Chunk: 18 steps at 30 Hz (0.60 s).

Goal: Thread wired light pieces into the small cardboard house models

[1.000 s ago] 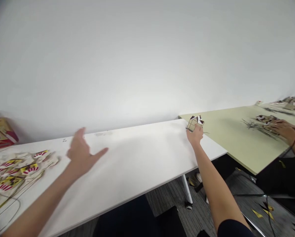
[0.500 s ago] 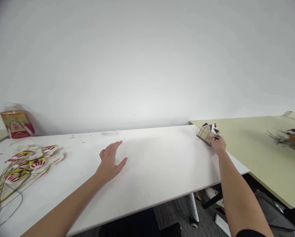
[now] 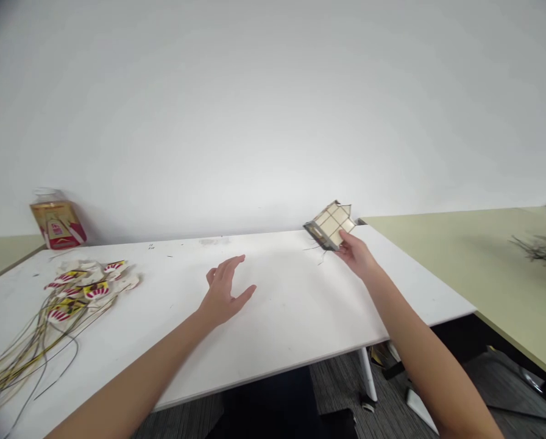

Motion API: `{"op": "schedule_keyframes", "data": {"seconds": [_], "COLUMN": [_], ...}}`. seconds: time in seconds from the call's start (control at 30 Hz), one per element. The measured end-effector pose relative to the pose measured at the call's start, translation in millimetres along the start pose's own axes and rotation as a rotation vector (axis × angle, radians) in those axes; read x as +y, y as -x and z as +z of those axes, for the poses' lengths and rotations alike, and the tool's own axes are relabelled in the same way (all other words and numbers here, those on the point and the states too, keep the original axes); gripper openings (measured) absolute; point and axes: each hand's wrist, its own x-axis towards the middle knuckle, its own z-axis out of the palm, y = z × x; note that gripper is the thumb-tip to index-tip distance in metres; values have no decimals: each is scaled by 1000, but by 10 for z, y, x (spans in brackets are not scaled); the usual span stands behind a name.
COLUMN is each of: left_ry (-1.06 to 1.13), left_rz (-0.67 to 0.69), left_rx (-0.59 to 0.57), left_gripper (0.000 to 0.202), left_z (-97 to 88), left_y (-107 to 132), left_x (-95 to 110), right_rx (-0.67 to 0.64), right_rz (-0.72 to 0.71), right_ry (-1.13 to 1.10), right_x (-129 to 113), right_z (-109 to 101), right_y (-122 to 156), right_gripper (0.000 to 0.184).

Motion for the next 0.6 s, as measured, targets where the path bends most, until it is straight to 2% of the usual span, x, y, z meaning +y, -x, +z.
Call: {"op": "schedule_keyframes", "data": {"seconds": [0.07, 0.1, 0.17, 0.3, 0.37, 0.47, 0.6], "left_ry": [46, 81, 170, 379, 469, 542, 521], "left_rz": [-11, -22, -60, -193, -251, -327, -412], "left_rx": [-6, -5, 24, 179, 266, 316, 176], "left_gripper": [66, 71, 83, 102, 106, 107, 105], "left_z": [-14, -18, -20, -12, -19, -46, -84], "left_y": [10, 17, 30, 31, 13, -29, -81], "left_x": [35, 54, 90, 119, 99, 33, -69], "right_rx": [-79, -83, -93, -65, -113, -165, -211], "right_rz": [-28, -104, -358, -987, -1188, -1273, -1266], "right_ry": [104, 177, 384, 1013, 1243, 1383, 1424], "right_x": [71, 110, 186, 296, 345, 454, 650], "right_z": [407, 586, 865, 1108, 1155, 1222, 1280], "right_y": [259, 395, 644, 928, 975, 1007, 1047], "right_gripper": [30, 34, 44, 50, 46, 44, 41]}}
